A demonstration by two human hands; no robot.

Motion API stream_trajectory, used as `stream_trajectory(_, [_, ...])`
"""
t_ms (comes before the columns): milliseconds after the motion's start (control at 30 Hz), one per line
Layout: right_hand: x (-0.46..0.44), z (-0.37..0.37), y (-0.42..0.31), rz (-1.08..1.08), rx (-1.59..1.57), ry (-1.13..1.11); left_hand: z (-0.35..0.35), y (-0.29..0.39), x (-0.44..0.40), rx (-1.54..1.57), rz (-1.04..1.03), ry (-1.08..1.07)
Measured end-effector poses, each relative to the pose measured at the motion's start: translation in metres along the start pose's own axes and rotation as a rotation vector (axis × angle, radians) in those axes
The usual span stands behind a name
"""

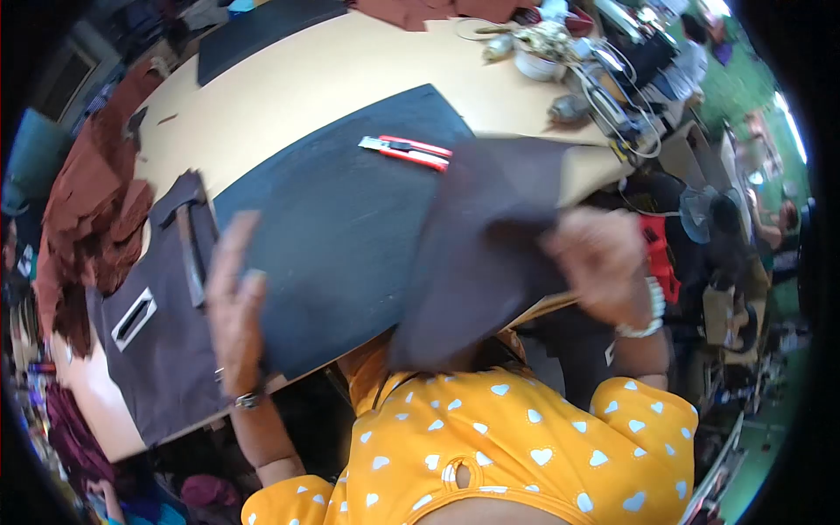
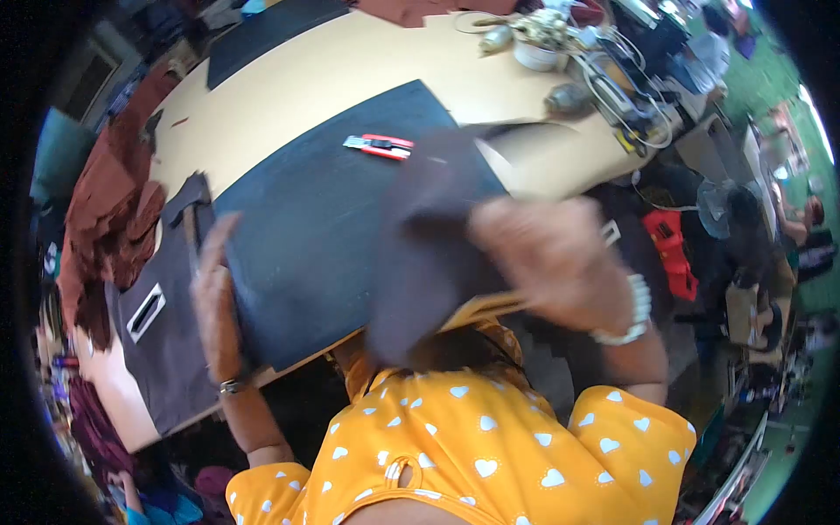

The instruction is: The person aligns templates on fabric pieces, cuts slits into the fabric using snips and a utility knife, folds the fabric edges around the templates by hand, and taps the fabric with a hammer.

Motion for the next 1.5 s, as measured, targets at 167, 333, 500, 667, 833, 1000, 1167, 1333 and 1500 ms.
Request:
stream_trajectory(167, [-0.039, -0.11, -0.025, 0.212, -0.014, -0.101, -0.095, -0.026, 0.079, 0.897, 0.671, -0.258])
stream_trajectory(333, [-0.048, -0.149, 0.013, 0.002, -0.604, -0.121, 0.002, -0.061, 0.049, 0.447, 0.498, 0.298])
stream_trajectory(500, [-0.008, -0.169, 0.052, -0.211, -0.754, -0.492, 0.041, -0.057, -0.021, -0.288, 0.05, 0.22])
stream_trajectory(667, [0.012, -0.152, 0.078, -0.304, -1.08, -0.371, 0.011, -0.056, -0.079, -0.577, -0.296, 0.162])
stream_trajectory(833, [0.012, -0.169, 0.117, -0.6, -0.791, -0.212, -0.022, -0.087, -0.115, -1.039, -0.147, 0.117])
stream_trajectory(1000, [-0.006, -0.185, 0.126, -0.571, -0.785, -0.028, -0.01, -0.015, -0.059, -0.952, -0.077, 0.382])
stream_trajectory(1167, [-0.012, -0.203, 0.112, -0.704, -1.388, -0.128, -0.104, -0.001, 0.039, -0.425, 0.081, 0.022])
stream_trajectory(1333, [0.003, -0.171, 0.11, -0.813, -1.34, -0.363, -0.117, -0.01, 0.044, -0.547, 0.141, -0.063])
stream_trajectory(1500, [0.015, -0.088, 0.149, -0.611, -0.491, -0.158, -0.121, 0.001, 0.039, -0.717, 0.149, -0.061])
Point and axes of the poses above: each hand's wrist, its own x-axis away from the middle knuckle, its own z-axis out of the back of the hand, y = z × x, the point moved 10 cm from there along -x, towards the middle knuckle, and after that the axes turned 14 degrees about -x, right-handed, at the moved point
